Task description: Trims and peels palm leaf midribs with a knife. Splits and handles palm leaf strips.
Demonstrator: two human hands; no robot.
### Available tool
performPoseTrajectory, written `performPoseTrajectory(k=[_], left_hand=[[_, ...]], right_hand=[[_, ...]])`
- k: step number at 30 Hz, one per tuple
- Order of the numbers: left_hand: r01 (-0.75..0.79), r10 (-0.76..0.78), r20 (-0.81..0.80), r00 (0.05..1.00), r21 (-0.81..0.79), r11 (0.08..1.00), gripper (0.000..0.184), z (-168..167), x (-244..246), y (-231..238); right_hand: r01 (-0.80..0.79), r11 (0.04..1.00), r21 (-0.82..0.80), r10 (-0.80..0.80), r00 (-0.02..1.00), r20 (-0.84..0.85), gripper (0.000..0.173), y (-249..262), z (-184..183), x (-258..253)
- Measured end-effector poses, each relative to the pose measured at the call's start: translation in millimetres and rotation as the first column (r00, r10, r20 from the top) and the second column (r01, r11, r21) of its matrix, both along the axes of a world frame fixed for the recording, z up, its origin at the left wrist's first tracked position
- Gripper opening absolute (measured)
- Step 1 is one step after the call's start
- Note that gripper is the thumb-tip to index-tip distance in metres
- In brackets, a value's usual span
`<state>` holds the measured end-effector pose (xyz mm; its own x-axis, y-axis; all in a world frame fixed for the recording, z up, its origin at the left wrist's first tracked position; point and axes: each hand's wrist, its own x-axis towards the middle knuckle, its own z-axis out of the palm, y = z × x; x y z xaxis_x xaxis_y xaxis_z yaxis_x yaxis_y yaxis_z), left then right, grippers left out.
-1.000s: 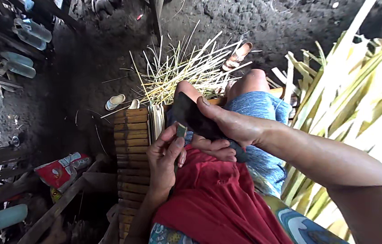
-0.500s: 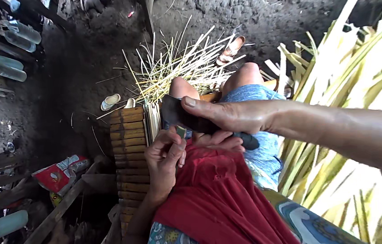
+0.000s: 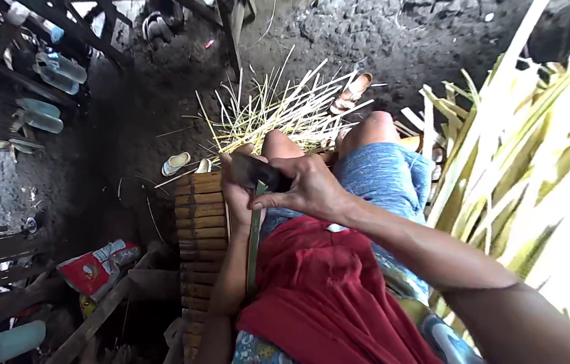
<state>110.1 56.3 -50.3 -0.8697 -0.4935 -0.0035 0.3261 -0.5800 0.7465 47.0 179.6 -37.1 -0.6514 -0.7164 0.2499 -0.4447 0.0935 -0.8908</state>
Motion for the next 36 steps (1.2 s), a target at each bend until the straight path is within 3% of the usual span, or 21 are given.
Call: performPoseTrajectory(k=[5, 10, 11, 13, 17, 19, 21, 23, 25, 28, 31, 33, 35, 36], left_hand=[[0.251, -0.187, -0.248, 0.950, 0.258, 0.933, 0.059, -2.9, -14.6, 2.2], [0.257, -0.176, -0.266, 0.948, 0.310, 0.915, 0.069, -32.6, -11.5, -26.3], [0.320, -0.241, -0.275, 0.931, 0.292, 0.901, 0.067, -30.8, -10.5, -24.8], [0.450, -0.397, -0.271, 0.877, 0.177, 0.875, 0.045, -35.5, -3.2, -18.2], [0.363, -0.366, 0.033, 0.930, 0.075, 0.929, 0.022, -15.4, -0.8, 8.3], [0.265, -0.289, 0.105, 0.952, 0.192, 0.945, 0.039, -13.6, -10.8, 2.3], [0.118, -0.187, 0.174, 0.967, 0.346, 0.931, 0.051, -10.4, -24.3, -13.6], [0.067, -0.140, 0.139, 0.980, 0.432, 0.899, 0.043, -8.9, -33.8, -26.6], [0.124, -0.176, 0.079, 0.981, 0.441, 0.889, 0.038, -5.9, -35.7, -24.6], [0.390, -0.386, -0.066, 0.920, 0.239, 0.889, 0.024, -7.0, -23.5, -4.1], [0.387, -0.389, 0.071, 0.918, 0.048, 0.921, 0.021, -9.5, -8.9, 18.3], [0.327, -0.335, 0.101, 0.937, 0.087, 0.941, 0.025, -11.0, -13.9, 17.0], [0.219, -0.251, 0.138, 0.958, 0.212, 0.952, 0.040, -11.2, -23.5, 2.0], [0.171, -0.208, 0.122, 0.971, 0.259, 0.951, 0.039, -15.8, -29.5, -7.8]], right_hand=[[0.067, 0.991, -0.119, -0.064, 0.997, 0.030, 0.040, 2.0, -11.1, 9.4], [0.013, 0.984, -0.175, -0.018, 0.999, -0.030, 0.036, 18.1, 8.8, 19.2], [-0.006, 0.986, -0.166, 0.000, 0.999, -0.039, 0.036, 16.8, 10.4, 17.0], [0.008, 0.993, -0.116, -0.009, 1.000, -0.009, 0.037, 15.0, 10.3, 0.5], [0.203, 0.975, -0.091, -0.203, 0.979, 0.013, 0.033, 27.6, 17.6, -63.2], [0.189, 0.978, -0.084, -0.193, 0.980, -0.041, 0.033, 28.9, 23.0, -58.0], [0.029, 0.995, -0.094, -0.036, 0.996, -0.076, 0.036, 26.9, 21.3, -14.4], [-0.172, 0.984, -0.034, 0.164, 0.972, -0.168, 0.045, 26.3, 6.3, 37.5], [-0.258, 0.966, 0.005, 0.253, 0.941, -0.227, 0.050, 25.0, -9.4, 57.1], [-0.126, 0.992, 0.033, 0.129, 0.981, -0.147, 0.041, 26.1, -8.6, 17.4], [0.130, 0.991, 0.040, -0.126, 0.987, -0.098, 0.033, 36.8, 7.2, -44.0], [0.183, 0.983, 0.022, -0.177, 0.972, -0.155, 0.039, 39.2, 10.2, -45.8], [0.083, 0.996, 0.017, -0.079, 0.987, -0.142, 0.044, 40.3, 9.2, -5.9], [-0.010, 1.000, 0.017, 0.013, 0.988, -0.151, 0.045, 40.8, 5.5, 20.6]])
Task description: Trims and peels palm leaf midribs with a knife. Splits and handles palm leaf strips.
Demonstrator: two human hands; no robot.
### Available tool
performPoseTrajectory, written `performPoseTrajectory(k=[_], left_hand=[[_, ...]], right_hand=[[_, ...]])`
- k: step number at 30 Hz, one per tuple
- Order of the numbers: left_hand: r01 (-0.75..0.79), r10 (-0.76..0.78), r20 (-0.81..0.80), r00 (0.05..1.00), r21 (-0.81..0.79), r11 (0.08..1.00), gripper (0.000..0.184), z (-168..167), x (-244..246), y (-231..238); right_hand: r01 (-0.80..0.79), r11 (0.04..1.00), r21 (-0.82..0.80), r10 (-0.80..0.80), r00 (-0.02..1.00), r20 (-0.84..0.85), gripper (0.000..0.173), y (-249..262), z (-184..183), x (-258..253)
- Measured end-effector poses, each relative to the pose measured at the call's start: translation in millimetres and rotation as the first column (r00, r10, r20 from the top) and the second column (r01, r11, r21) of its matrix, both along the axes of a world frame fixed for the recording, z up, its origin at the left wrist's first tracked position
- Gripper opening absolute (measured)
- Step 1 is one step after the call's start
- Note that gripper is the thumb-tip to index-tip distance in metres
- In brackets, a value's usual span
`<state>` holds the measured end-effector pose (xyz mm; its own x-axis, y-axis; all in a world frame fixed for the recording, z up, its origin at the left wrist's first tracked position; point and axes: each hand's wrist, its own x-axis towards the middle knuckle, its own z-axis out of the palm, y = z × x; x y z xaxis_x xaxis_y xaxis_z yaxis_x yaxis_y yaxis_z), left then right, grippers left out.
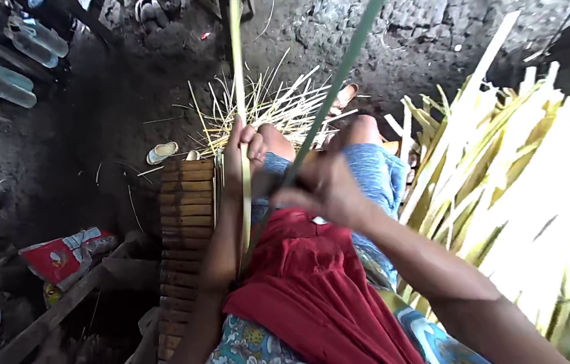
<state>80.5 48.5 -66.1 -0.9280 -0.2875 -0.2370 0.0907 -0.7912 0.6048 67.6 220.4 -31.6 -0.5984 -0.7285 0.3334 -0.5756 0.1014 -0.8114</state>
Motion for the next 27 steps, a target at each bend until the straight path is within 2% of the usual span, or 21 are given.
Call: performPoseTrajectory(k=[2, 3, 4, 6, 8, 9, 12, 14, 17, 19, 22, 25, 26, 27], left_hand=[[-0.101, 0.099, 0.035, 0.994, 0.075, 0.992, 0.037, -3.9, -4.1, -9.1], [-0.080, 0.077, 0.030, 0.997, 0.078, 0.994, 0.037, -1.9, -3.1, -8.0], [0.005, -0.004, -0.006, 1.000, 0.067, 0.998, 0.034, 1.6, 0.1, -4.4], [0.203, -0.203, -0.094, 0.975, -0.013, 0.979, 0.030, 11.0, 10.7, 6.5], [0.232, -0.244, -0.028, 0.969, -0.224, 0.947, 0.030, 21.5, 24.0, 21.3], [0.222, -0.229, 0.010, 0.973, -0.278, 0.935, 0.027, 24.8, 29.0, 27.7], [0.138, -0.136, 0.023, 0.990, -0.211, 0.968, 0.023, 22.5, 37.1, 26.5], [0.041, -0.023, 0.087, 0.996, -0.210, 0.977, 0.023, 12.5, 44.8, 4.5], [-0.115, 0.180, 0.169, 0.969, -0.334, 0.935, 0.030, -3.9, 68.2, -41.2], [-0.156, 0.291, 0.217, 0.932, -0.485, 0.860, 0.028, -5.2, 88.3, -71.5], [-0.110, 0.454, 0.256, 0.853, -0.763, 0.636, 0.037, 0.2, 116.2, -121.1], [0.115, 0.564, 0.324, 0.760, -0.920, 0.374, 0.046, -9.4, 146.6, -159.6], [0.231, 0.578, 0.399, 0.712, -0.910, 0.343, 0.047, -19.7, 161.9, -166.7], [0.328, 0.572, 0.489, 0.658, -0.871, 0.366, 0.048, -33.8, 180.2, -169.5]], right_hand=[[-0.165, 0.986, -0.008, 0.163, 0.981, -0.102, 0.050, -1.7, -14.5, 42.4], [-0.200, 0.980, -0.003, 0.197, 0.971, -0.138, 0.052, -3.0, -20.6, 49.0], [-0.190, 0.982, 0.011, 0.190, 0.972, -0.139, 0.052, -4.1, -24.0, 45.3], [-0.104, 0.993, 0.064, 0.104, 0.995, 0.006, 0.046, -1.5, -19.9, 15.7], [0.017, 0.996, 0.083, -0.026, 0.994, 0.108, 0.038, 7.7, -7.7, -26.0], [0.062, 0.996, 0.072, -0.069, 0.992, 0.107, 0.033, 13.2, -2.0, -40.9], [0.082, 0.996, 0.039, -0.084, 0.995, 0.061, 0.036, 25.0, 8.4, -47.8], [0.057, 0.998, 0.014, -0.058, 0.994, 0.096, 0.035, 36.4, 8.0, -41.0], [-0.006, 0.998, -0.064, 0.019, 0.981, 0.192, 0.033, 54.9, 1.2, -31.8], [-0.011, 0.997, -0.070, 0.028, 0.969, 0.246, 0.031, 63.2, -5.0, -28.2], [-0.019, 0.998, -0.057, 0.036, 0.953, 0.301, 0.027, 72.2, -10.7, -29.6], [0.012, 0.998, -0.065, 0.012, 0.931, 0.364, 0.019, 76.8, -17.0, -33.0], [0.033, 0.997, -0.073, -0.004, 0.927, 0.376, 0.017, 77.1, -19.4, -34.0], [0.056, 0.996, -0.076, -0.023, 0.922, 0.387, 0.016, 77.3, -21.7, -34.9]])
